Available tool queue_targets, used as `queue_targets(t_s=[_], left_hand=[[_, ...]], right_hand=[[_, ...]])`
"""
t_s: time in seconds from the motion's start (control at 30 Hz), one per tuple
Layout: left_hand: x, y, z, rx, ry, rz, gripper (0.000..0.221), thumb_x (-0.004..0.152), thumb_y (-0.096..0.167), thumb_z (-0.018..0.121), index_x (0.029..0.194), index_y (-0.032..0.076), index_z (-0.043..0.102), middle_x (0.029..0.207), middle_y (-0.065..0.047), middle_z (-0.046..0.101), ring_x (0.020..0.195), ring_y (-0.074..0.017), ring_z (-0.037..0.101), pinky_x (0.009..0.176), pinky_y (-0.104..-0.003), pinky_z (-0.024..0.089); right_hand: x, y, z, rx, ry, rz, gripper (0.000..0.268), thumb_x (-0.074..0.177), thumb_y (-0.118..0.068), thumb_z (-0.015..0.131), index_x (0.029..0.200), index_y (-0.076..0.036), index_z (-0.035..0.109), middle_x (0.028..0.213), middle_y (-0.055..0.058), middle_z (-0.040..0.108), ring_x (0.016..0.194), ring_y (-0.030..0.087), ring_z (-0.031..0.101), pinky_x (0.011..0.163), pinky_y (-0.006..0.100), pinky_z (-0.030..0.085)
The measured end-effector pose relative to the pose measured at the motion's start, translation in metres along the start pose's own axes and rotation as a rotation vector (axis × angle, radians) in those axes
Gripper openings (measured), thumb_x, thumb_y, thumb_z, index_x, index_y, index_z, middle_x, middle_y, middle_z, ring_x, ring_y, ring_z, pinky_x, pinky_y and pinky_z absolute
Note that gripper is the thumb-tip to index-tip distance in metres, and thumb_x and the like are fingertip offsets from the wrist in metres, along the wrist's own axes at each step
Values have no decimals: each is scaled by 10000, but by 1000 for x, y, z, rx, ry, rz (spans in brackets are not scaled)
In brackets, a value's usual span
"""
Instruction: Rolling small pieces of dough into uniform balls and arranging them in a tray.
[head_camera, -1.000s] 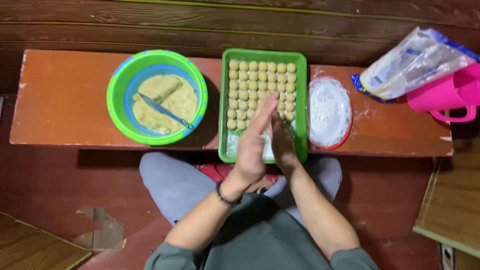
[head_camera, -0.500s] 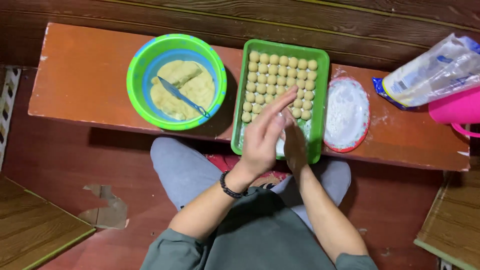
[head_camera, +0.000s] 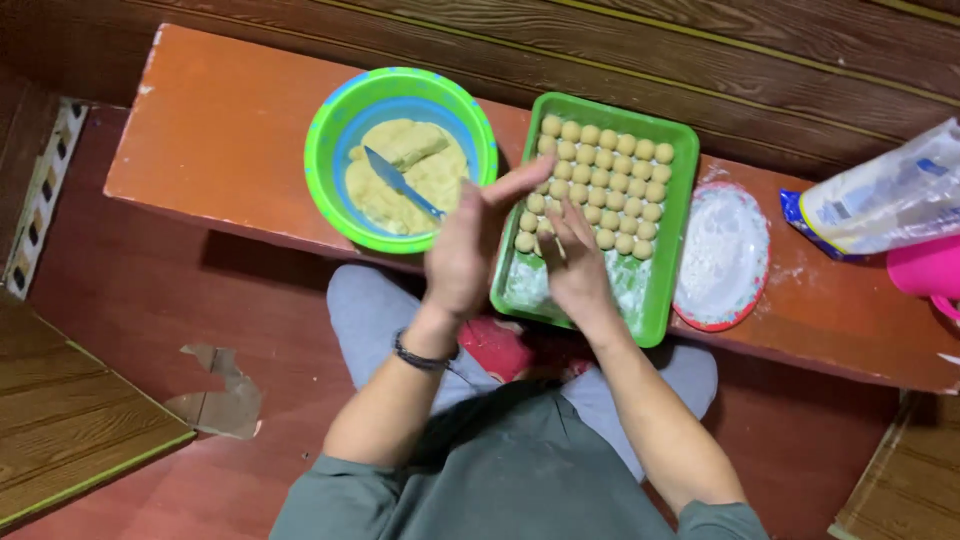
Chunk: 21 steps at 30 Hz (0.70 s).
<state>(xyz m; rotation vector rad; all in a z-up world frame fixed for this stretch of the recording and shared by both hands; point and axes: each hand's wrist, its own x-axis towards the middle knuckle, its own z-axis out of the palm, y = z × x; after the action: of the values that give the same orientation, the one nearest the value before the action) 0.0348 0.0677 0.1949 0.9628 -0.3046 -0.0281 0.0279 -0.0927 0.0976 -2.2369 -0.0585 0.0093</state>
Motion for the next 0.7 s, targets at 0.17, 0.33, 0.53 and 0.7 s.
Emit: queue_targets(t_s=[0.17, 0.33, 0.53, 0.7], left_hand=[[7, 23, -106, 588, 382, 285, 328, 1134, 240, 315, 1199, -4, 524, 775, -148, 688, 722, -247, 722, 739, -350, 627], [-4, 1, -183, 1174, 474, 294, 452, 1034, 41, 534, 1478, 37, 450, 1187, -212, 588, 967, -370, 689, 803, -439, 621], [-13, -34, -205, 1396, 574, 443, 169, 1007, 75, 494, 1069, 157, 628, 800, 39, 600, 754, -180, 630, 783, -335, 537], [-10, -29, -201, 1362, 593, 482, 199, 997, 71, 481, 1123, 146, 615, 805, -1, 653, 764, -238, 671, 768, -354, 537]], right_hand=[[16, -30, 31, -16, 41, -278, 418, 1013, -270, 650, 1399, -114, 621, 1312, 96, 632, 1190, 254, 652, 1026, 395, 521], [53, -86, 77, -28, -154, -378, 439, 1021, -323, 622, 1396, -97, 587, 1176, 147, 673, 1109, 360, 678, 965, 484, 542], [120, -55, 150, -526, -421, -254, 258, 942, -323, 585, 1074, -102, 607, 864, 193, 689, 825, 503, 718, 697, 630, 560], [103, -148, 68, -228, -439, -177, 386, 1008, -194, 447, 1349, -21, 497, 1056, 339, 697, 1044, 582, 651, 902, 676, 501]])
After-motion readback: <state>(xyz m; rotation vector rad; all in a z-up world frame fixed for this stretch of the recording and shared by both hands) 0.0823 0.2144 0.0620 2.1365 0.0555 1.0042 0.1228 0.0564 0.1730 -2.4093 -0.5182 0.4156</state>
